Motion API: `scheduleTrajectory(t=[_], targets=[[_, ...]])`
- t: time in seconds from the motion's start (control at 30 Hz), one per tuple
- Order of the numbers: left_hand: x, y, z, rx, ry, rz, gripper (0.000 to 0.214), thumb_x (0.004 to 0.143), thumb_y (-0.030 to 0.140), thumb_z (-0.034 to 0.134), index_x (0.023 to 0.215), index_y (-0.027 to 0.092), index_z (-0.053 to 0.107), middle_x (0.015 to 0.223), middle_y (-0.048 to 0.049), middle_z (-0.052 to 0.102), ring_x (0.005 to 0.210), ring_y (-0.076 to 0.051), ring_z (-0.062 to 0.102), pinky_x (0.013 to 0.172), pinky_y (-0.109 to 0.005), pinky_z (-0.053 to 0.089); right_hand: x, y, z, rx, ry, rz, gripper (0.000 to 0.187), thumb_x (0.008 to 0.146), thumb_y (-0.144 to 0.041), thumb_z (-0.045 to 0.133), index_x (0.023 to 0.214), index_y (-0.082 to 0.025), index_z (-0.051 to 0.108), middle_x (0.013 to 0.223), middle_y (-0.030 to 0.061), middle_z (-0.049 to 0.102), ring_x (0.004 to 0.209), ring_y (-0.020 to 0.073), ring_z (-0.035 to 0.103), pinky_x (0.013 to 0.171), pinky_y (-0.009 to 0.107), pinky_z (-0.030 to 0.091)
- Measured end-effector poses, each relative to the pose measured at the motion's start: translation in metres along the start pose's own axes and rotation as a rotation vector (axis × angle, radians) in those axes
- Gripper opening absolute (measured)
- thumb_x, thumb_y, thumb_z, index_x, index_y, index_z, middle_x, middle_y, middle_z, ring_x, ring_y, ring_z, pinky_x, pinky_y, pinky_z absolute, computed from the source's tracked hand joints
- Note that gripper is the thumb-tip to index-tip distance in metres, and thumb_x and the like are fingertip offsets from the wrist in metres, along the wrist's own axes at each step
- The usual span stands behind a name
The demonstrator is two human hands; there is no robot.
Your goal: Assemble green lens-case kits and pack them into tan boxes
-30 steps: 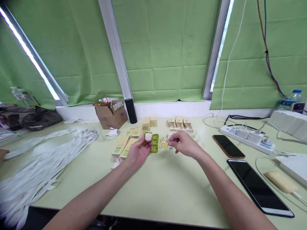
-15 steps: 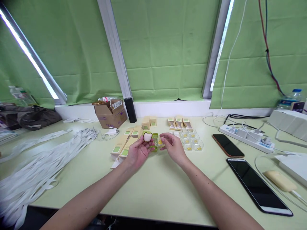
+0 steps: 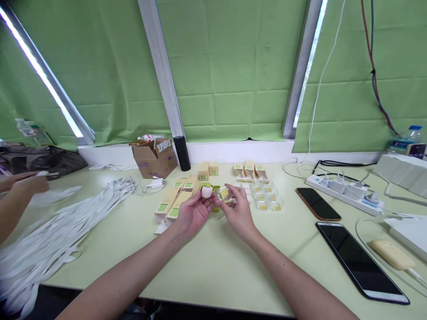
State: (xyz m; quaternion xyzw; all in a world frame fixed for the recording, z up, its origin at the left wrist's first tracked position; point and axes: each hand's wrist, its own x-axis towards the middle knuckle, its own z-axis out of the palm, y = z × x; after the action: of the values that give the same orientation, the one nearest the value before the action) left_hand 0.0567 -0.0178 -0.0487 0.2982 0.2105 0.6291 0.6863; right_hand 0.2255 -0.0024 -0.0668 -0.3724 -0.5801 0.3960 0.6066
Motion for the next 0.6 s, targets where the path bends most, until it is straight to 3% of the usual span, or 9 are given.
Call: scheduleTrajectory(t=[0.13,0.23,0.33,0.6], targets=[[0.001,0.002,0.0,-0.007,0.015,0.038,0.015,0.095,0.026,0.072,0.101,0.013,0.074,0.103,-0.0152,0.081,0.099,-0.026,0.079,0.102,-0.043,0.059,0.004,-0.004,-0.004,0.364,-0.062,0.144,0.059,0.079,-0.054,0.089,0.126,-0.026,0.07,0.112,0.0068,0.074,0.093,0.0244,0.073,0.087,0.045,0.065],[0.003,0.003,-0.003,-0.013,0.042,0.056,0.011,0.091,0.021,0.073,0.098,0.013,0.072,0.108,-0.0174,0.081,0.106,-0.028,0.079,0.107,-0.045,0.057,0.007,-0.009,-0.008,0.6,-0.129,0.234,0.044,0.083,-0.052,0.086,0.116,-0.027,0.07,0.101,0.0046,0.077,0.093,0.0266,0.077,0.092,0.049,0.064],[0.005,0.003,-0.004,0.0,0.055,0.056,0.011,0.09,0.02,0.073,0.098,0.013,0.071,0.112,-0.0187,0.082,0.111,-0.03,0.079,0.11,-0.047,0.056,0.008,-0.011,-0.012,0.673,-0.193,0.325,0.033,0.088,-0.052,0.078,0.106,-0.027,0.069,0.095,0.0063,0.08,0.095,0.0298,0.08,0.097,0.052,0.063],[0.005,0.0,-0.004,0.029,0.075,0.045,0.016,0.092,0.024,0.075,0.101,0.013,0.07,0.115,-0.0207,0.081,0.112,-0.031,0.079,0.11,-0.046,0.056,0.012,-0.004,-0.019,0.698,-0.197,0.45,0.03,0.089,-0.051,0.066,0.103,-0.024,0.067,0.094,0.0111,0.081,0.087,0.0313,0.079,0.093,0.054,0.064]])
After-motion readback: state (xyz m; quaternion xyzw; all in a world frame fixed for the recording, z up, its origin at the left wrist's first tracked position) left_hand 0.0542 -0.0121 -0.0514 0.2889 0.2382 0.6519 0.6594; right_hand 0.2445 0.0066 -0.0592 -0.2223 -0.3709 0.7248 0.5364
